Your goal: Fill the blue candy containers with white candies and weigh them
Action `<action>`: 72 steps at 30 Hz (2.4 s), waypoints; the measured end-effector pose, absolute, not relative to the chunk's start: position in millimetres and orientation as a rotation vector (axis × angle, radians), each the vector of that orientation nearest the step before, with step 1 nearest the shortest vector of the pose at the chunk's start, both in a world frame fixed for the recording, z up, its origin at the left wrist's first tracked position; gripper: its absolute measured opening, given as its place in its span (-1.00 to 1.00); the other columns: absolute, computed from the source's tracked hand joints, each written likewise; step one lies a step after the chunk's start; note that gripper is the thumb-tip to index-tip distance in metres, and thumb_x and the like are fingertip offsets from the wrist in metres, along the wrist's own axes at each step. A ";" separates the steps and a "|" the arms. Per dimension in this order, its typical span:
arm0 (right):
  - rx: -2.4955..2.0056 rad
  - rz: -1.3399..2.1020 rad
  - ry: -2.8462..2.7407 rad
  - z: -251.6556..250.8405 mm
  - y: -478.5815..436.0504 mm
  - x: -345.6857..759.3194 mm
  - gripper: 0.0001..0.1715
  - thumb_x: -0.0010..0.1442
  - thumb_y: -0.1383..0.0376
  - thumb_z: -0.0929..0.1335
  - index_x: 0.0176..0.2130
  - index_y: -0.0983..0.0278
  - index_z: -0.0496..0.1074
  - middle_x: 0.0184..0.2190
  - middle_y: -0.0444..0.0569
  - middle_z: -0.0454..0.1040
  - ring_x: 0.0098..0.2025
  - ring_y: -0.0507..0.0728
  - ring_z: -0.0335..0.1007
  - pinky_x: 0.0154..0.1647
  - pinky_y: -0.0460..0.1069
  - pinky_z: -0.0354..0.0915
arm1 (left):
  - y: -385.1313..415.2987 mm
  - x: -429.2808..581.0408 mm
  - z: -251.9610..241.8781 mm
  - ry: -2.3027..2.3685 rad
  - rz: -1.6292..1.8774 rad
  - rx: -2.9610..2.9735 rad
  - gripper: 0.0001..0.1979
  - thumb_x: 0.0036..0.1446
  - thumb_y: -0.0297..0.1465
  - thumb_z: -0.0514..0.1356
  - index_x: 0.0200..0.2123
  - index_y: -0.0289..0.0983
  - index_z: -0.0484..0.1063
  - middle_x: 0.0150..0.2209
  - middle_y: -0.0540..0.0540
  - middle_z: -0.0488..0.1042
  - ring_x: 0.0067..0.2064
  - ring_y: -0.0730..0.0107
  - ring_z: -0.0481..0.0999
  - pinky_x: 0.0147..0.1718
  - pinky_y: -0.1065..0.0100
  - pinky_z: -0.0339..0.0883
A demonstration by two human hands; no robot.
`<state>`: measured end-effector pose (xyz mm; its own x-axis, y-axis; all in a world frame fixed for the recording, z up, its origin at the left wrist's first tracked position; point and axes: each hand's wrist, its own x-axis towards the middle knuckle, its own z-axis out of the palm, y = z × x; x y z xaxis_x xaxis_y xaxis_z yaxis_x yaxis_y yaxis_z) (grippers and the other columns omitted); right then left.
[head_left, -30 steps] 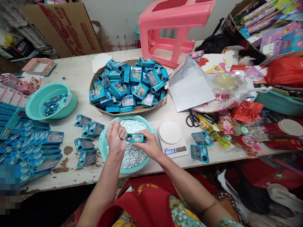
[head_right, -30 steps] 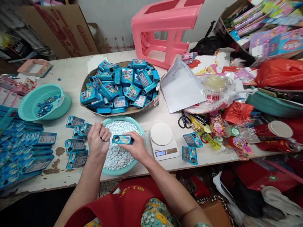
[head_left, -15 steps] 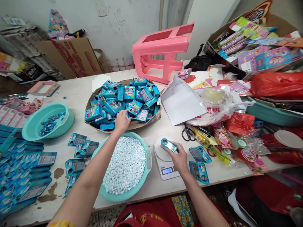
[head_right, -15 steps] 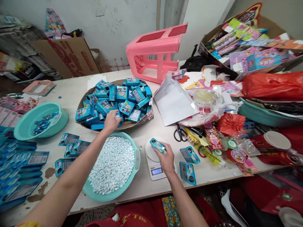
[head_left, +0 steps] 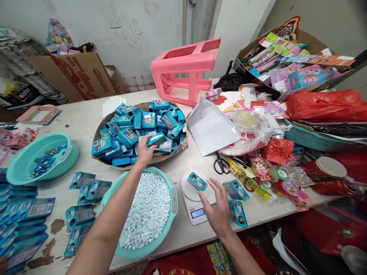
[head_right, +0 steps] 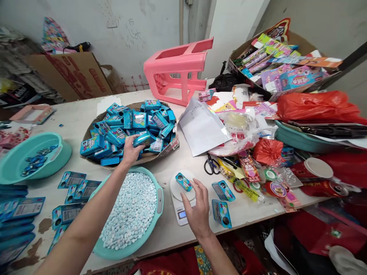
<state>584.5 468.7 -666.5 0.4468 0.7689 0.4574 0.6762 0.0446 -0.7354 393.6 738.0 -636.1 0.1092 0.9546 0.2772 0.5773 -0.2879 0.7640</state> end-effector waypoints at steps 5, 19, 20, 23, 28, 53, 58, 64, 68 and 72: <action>-1.467 0.018 -1.479 -649.8 483.5 540.9 -0.22 0.10 0.35 0.42 0.23 0.17 0.09 0.14 0.18 0.18 0.22 0.31 0.11 0.16 0.28 0.21 | 640.5 367.5 -597.6 1.339 0.913 1.029 -0.39 -0.10 -0.20 0.30 0.04 -0.18 0.26 -0.23 -0.08 0.44 -0.37 0.34 0.47 -0.47 0.33 0.38; -1.297 1.265 -0.854 -644.8 457.2 519.1 -0.56 -0.06 0.18 0.50 -0.17 0.26 0.43 -0.25 -0.02 0.57 -0.21 0.20 0.51 -0.11 0.11 0.42 | 590.2 306.9 -697.1 1.674 0.508 1.968 -0.47 0.17 -0.05 0.01 0.09 -0.24 0.32 0.12 -0.23 0.29 0.19 0.06 0.19 0.18 0.05 0.00; -1.298 1.285 -0.752 -650.3 446.3 525.6 -0.56 -0.08 0.19 0.51 -0.18 0.27 0.45 -0.26 -0.01 0.57 -0.22 0.21 0.52 -0.11 0.13 0.43 | 592.7 312.4 -708.1 1.694 0.431 2.036 -0.46 0.17 -0.05 0.02 0.11 -0.22 0.30 0.15 -0.23 0.26 0.20 0.03 0.16 0.18 0.02 -0.02; -1.291 1.217 -0.492 -664.8 413.7 553.4 -0.52 -0.13 0.22 0.52 -0.17 0.27 0.46 -0.27 0.01 0.58 -0.22 0.25 0.53 -0.14 0.20 0.44 | 593.4 333.4 -723.4 1.752 0.224 2.120 -0.41 0.11 0.06 0.02 0.10 -0.14 0.31 0.12 -0.24 0.27 0.12 -0.08 0.22 0.07 -0.05 0.08; -1.335 0.896 -0.293 -660.8 388.8 604.4 -0.51 -0.02 0.15 0.45 -0.08 0.24 0.42 -0.17 0.04 0.55 -0.15 0.25 0.52 -0.16 0.20 0.45 | 581.3 340.1 -717.4 1.657 0.021 2.272 -0.53 0.14 0.01 -0.01 -0.10 -0.18 0.41 -0.15 -0.23 0.42 -0.05 -0.02 0.34 -0.09 0.12 0.22; -1.599 0.598 -1.690 -638.3 504.2 437.0 -0.66 -0.01 0.28 0.44 -0.17 0.21 0.44 -0.22 -0.04 0.48 -0.10 0.21 0.34 -0.10 0.06 0.21 | 562.8 323.2 -615.2 1.154 1.462 0.555 -0.76 -0.08 -0.26 0.23 -0.44 -0.27 0.26 -0.47 0.00 0.46 -0.48 0.35 0.51 -0.44 0.33 0.38; -1.614 0.610 -1.697 -634.9 511.6 439.8 -0.63 -0.03 0.26 0.45 -0.16 0.20 0.42 -0.21 -0.07 0.50 -0.11 0.20 0.36 -0.11 0.04 0.19 | 569.4 323.0 -615.2 1.174 1.451 0.532 -0.71 -0.09 -0.28 0.27 -0.33 -0.26 0.29 -0.48 0.03 0.46 -0.49 0.36 0.51 -0.44 0.35 0.38; -1.629 0.605 -1.760 -633.5 519.2 440.2 -0.67 -0.02 0.28 0.44 -0.18 0.18 0.42 -0.24 -0.09 0.51 -0.13 0.19 0.37 -0.15 0.04 0.16 | 573.6 330.1 -607.0 1.217 1.465 0.669 -0.73 -0.06 -0.26 0.28 -0.42 -0.30 0.30 -0.49 0.02 0.44 -0.54 0.45 0.46 -0.49 0.41 0.34; -1.614 0.618 -1.740 -629.6 520.3 441.1 -0.67 -0.02 0.26 0.45 -0.19 0.19 0.43 -0.24 -0.09 0.49 -0.13 0.19 0.36 -0.15 0.04 0.17 | 574.8 331.7 -606.0 1.171 1.518 0.700 -0.69 0.00 -0.19 0.24 -0.51 -0.27 0.24 -0.63 0.09 0.29 -0.56 0.45 0.43 -0.48 0.40 0.33; -1.606 0.615 -1.723 -629.3 521.4 442.2 -0.65 -0.02 0.24 0.46 -0.18 0.18 0.43 -0.22 -0.08 0.48 -0.11 0.20 0.34 -0.13 0.05 0.18 | 575.3 330.3 -609.3 1.216 1.499 0.641 -0.67 -0.01 -0.14 0.23 -0.48 -0.27 0.25 -0.53 0.04 0.39 -0.54 0.46 0.44 -0.49 0.40 0.31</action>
